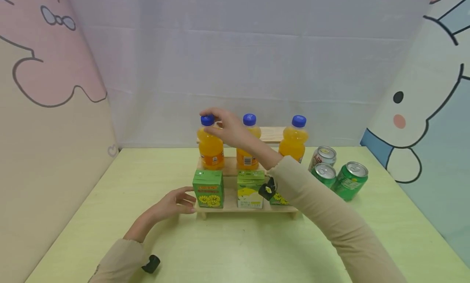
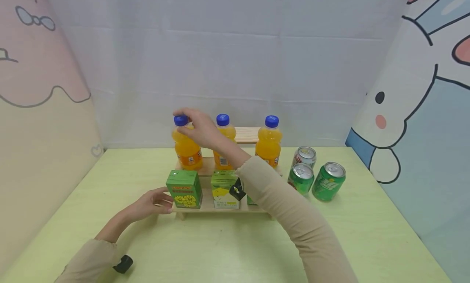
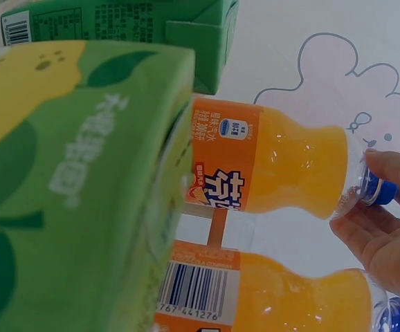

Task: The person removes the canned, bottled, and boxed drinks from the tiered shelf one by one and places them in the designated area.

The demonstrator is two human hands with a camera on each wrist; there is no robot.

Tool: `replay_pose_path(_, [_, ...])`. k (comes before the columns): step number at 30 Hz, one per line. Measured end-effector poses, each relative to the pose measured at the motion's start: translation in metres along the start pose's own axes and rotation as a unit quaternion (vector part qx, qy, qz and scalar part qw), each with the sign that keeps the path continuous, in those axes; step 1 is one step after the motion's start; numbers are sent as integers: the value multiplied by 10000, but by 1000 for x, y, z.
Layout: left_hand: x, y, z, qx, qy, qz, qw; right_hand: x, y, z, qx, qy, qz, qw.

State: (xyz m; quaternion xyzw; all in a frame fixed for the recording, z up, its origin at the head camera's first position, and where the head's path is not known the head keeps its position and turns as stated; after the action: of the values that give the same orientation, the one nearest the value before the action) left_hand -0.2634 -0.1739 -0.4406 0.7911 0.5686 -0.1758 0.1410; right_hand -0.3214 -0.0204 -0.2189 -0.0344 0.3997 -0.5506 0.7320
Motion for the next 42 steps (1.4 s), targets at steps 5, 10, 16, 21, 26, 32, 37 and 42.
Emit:
replay_pose_path(5, [0, 0, 1, 22, -20, 2, 10000, -1, -2, -1, 120, -35, -24, 9999])
replay_pose_path(10, [0, 0, 1, 29, 1, 7, 10000, -2, -2, -1, 166, 53, -75, 9998])
replay_pose_path(16, [0, 1, 0, 62, -34, 8, 10000, -3, -4, 1, 90, 183, -120, 9997])
replay_pose_path(21, [0, 0, -2, 86, -54, 2, 9999, -3, -6, 4, -7, 255, -76, 9996])
replay_pose_path(26, [0, -1, -1, 100, -71, 18, 9999, -4, -7, 3, 104, -60, -208, 9997])
replay_pose_path(32, [1, -1, 1, 118, -47, 22, 9999, -7, -5, 7, 90, -264, -389, 9989])
replay_pose_path(37, [2, 0, 1, 145, -34, 26, 9999, -16, -1, 17, -257, -285, -695, 9968])
replay_pose_path(42, [2, 0, 1, 127, -31, 29, 9999, -26, 6, 27, -564, -471, -1006, 9922])
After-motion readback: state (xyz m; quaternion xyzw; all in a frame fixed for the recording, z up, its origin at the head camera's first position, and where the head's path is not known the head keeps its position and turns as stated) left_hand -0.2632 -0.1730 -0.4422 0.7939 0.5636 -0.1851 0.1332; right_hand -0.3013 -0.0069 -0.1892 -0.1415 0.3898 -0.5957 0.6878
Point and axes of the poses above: each hand's wrist, its own y-axis away from the middle knuckle, its own x-axis out of the palm, z = x × y, the point moved 8 cm from there along -y, towards the middle knuckle, and after that the axes turned 13 degrees about -z, right-handed, at the moved point
